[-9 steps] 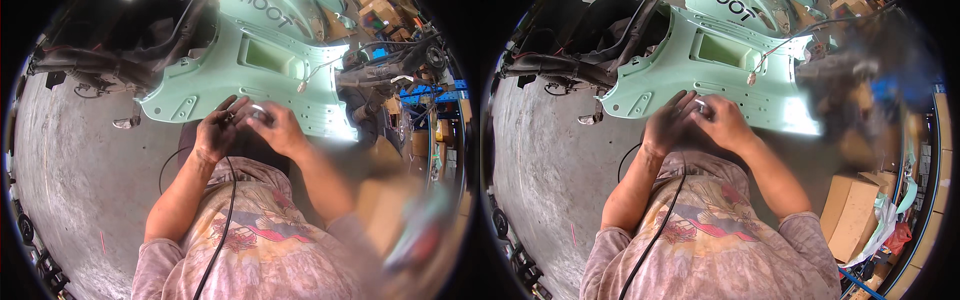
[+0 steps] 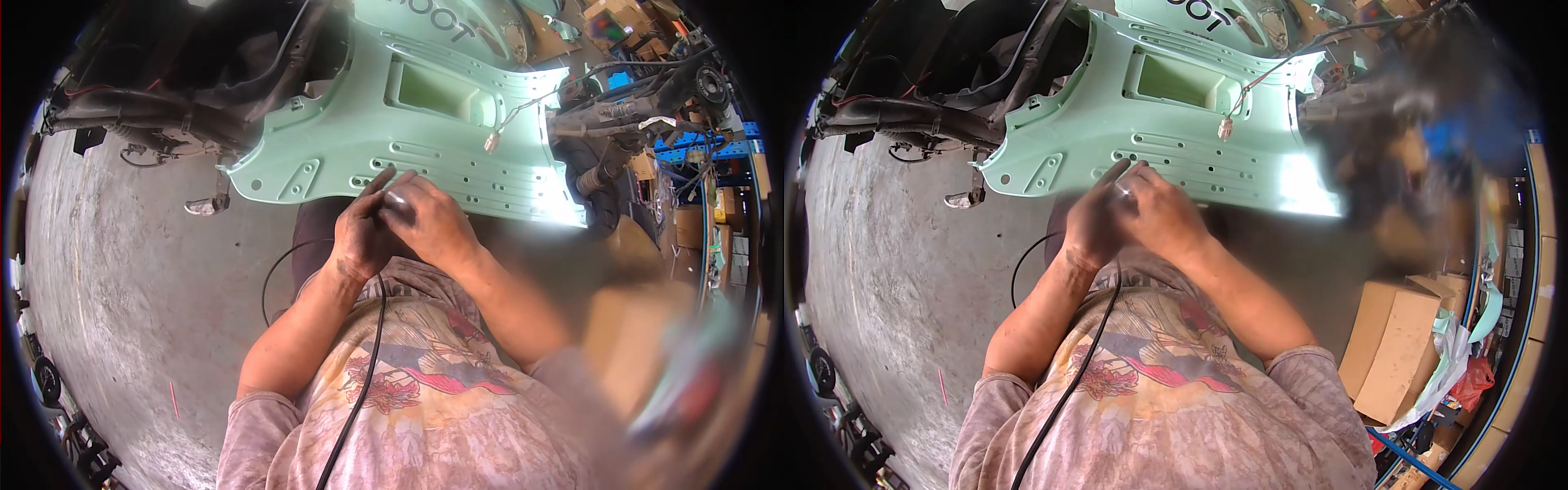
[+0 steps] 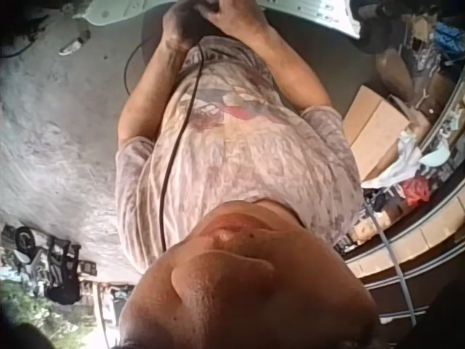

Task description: The person reaches into the storage area of a scooter to handle components, then picks up a tool and uses it to fasten a screw on a plastic scooter panel. The person then returns to the storage area to handle wires and parts.

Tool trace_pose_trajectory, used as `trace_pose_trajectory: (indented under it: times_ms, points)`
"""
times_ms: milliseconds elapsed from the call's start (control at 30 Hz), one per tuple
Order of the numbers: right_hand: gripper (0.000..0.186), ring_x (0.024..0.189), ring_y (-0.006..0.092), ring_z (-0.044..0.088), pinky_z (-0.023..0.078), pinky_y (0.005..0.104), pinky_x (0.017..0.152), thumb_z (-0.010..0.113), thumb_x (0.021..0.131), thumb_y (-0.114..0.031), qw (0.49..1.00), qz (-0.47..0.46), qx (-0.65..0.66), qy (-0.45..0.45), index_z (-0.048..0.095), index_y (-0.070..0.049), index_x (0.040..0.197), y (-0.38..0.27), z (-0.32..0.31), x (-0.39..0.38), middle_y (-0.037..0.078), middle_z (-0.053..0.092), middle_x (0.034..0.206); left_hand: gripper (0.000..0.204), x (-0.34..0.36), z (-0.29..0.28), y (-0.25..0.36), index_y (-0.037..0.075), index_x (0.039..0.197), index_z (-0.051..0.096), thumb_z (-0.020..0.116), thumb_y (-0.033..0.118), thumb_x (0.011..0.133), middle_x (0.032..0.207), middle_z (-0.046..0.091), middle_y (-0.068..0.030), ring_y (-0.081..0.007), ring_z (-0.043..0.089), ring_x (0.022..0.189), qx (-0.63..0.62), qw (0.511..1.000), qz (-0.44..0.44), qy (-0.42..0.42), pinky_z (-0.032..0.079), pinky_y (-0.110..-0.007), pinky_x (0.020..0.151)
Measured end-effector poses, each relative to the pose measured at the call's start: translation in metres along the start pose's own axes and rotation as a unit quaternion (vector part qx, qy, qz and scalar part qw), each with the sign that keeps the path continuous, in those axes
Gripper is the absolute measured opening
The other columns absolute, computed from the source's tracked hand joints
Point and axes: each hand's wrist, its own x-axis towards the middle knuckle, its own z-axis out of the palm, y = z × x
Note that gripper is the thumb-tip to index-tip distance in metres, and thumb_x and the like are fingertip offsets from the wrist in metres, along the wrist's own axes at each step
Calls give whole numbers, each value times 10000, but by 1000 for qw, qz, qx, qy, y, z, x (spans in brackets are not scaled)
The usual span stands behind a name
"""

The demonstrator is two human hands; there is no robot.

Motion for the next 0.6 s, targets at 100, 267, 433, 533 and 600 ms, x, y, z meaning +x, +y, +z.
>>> trace_pose_trajectory:
  times_ms: [100, 267, 433, 533, 600]
  points:
    - [212, 813, 316, 644, 526, 391, 721, 648, 817, -164, 999, 10, 31, 8, 635, -6, 958, 3, -1, 0, 151, 638, 941, 446, -3, 7, 8, 33, 1410, 344, 352, 117, 972, 1361, 475, -144, -277, 499, 1190, -80, 996, -34, 37, 426, -392, 1009]
    - [189, 778, 304, 637, 512, 372, 684, 653, 825, -147, 992, 88, 92, 25, 643, -13, 957, 4, -22, -1, 158, 645, 923, 295, -2, 26, 42, 5, 1224, 521, 519, 111, 949, 1093, 577, -72, -155, 565, 947, 222, 967, -80, 95, 484, -262, 815]
    - [187, 695, 235, 616, 485, 338, 628, 661, 829, -139, 987, 126, 102, -8, 648, -21, 974, 1, -29, 0, 139, 648, 904, 212, -1, 33, 44, 1, 1018, 551, 568, 201, 950, 842, 561, -16, -82, 527, 719, -168, 943, -185, 219, 455, -206, 639]
    - [198, 694, 196, 620, 488, 317, 627, 667, 832, -134, 980, 138, 141, -21, 648, -21, 993, 2, -29, -1, 125, 653, 906, 248, 3, 40, 51, 7, 953, 546, 574, 254, 953, 756, 531, 5, -62, 484, 644, -184, 933, -181, 250, 424, -198, 584]
    - [205, 713, 174, 628, 496, 300, 637, 670, 837, -126, 975, 143, 166, -20, 647, -17, 1009, 3, -27, -3, 115, 660, 913, 278, 6, 43, 56, 9, 933, 546, 576, 285, 954, 734, 526, 9, -63, 474, 624, -170, 934, -190, 252, 419, -204, 575]
